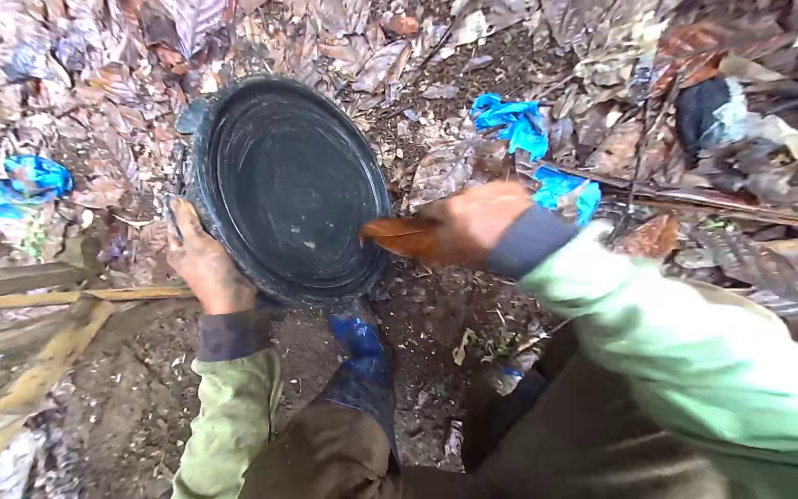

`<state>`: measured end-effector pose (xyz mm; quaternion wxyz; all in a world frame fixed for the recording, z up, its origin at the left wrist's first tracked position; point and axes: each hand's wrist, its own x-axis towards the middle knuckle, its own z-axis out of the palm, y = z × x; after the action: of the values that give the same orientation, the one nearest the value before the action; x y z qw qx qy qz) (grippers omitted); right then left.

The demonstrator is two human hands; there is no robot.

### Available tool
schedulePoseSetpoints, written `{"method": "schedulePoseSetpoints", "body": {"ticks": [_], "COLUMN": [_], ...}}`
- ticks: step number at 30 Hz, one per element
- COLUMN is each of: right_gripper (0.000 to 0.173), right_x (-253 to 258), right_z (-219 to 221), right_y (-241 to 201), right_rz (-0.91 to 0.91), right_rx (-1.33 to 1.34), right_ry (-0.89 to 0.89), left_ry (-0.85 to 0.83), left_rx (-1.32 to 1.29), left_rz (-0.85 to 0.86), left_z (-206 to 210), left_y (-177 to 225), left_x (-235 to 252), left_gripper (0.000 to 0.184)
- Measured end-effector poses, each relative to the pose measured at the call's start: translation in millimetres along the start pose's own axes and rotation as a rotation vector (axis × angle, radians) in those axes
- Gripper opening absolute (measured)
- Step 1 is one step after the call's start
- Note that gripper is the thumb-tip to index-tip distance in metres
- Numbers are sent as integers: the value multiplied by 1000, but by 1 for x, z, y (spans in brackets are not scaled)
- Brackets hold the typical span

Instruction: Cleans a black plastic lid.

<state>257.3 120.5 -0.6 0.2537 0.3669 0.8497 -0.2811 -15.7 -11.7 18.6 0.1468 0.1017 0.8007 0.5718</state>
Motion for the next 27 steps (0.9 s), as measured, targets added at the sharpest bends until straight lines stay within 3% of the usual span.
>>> {"method": "schedulePoseSetpoints", "body": {"ticks": [5,9,11,13,15,17,20,22,23,25,27], "right_gripper": [20,17,18,18,17,20,29,27,25,30,33], "right_x": [54,68,68,70,77,92,127,131,126,110,94], "right_z": [92,123,124,118,105,71,1,-28,-29,-6,35], "right_y": [-97,-109,-110,-119,-141,-160,-149,-101,-75,-27,-5], "right_rz": [-325,-465,-559,-588,-577,-553,-255,-96,-62,8,126], "right_rx": [476,648,692,777,890,1082,1825,2031,1990,1656,1249], "right_ry": [343,524,503,483,571,603,489,680,816,1027,1020], "left_ry": [12,-20,-32,-58,-69,-67,-46,-41,-33,-16,-23], "left_rx": [-8,-15,-16,-35,-43,-82,-84,-84,-99,-130,-135], "left_rz": [-11,-9,-15,-7,-1,-14,-36,-6,-14,-47,-69], "left_z": [-3,-8,-9,-5,-1,2,-4,-4,-6,-8,-8], "left_y": [-6,-8,-9,-5,0,-5,-11,-11,-13,-18,-22], "left_x": [3,7,8,6,5,5,5,11,13,16,18], "left_gripper": [38,39,39,36,33,34,38,35,35,35,38]}}
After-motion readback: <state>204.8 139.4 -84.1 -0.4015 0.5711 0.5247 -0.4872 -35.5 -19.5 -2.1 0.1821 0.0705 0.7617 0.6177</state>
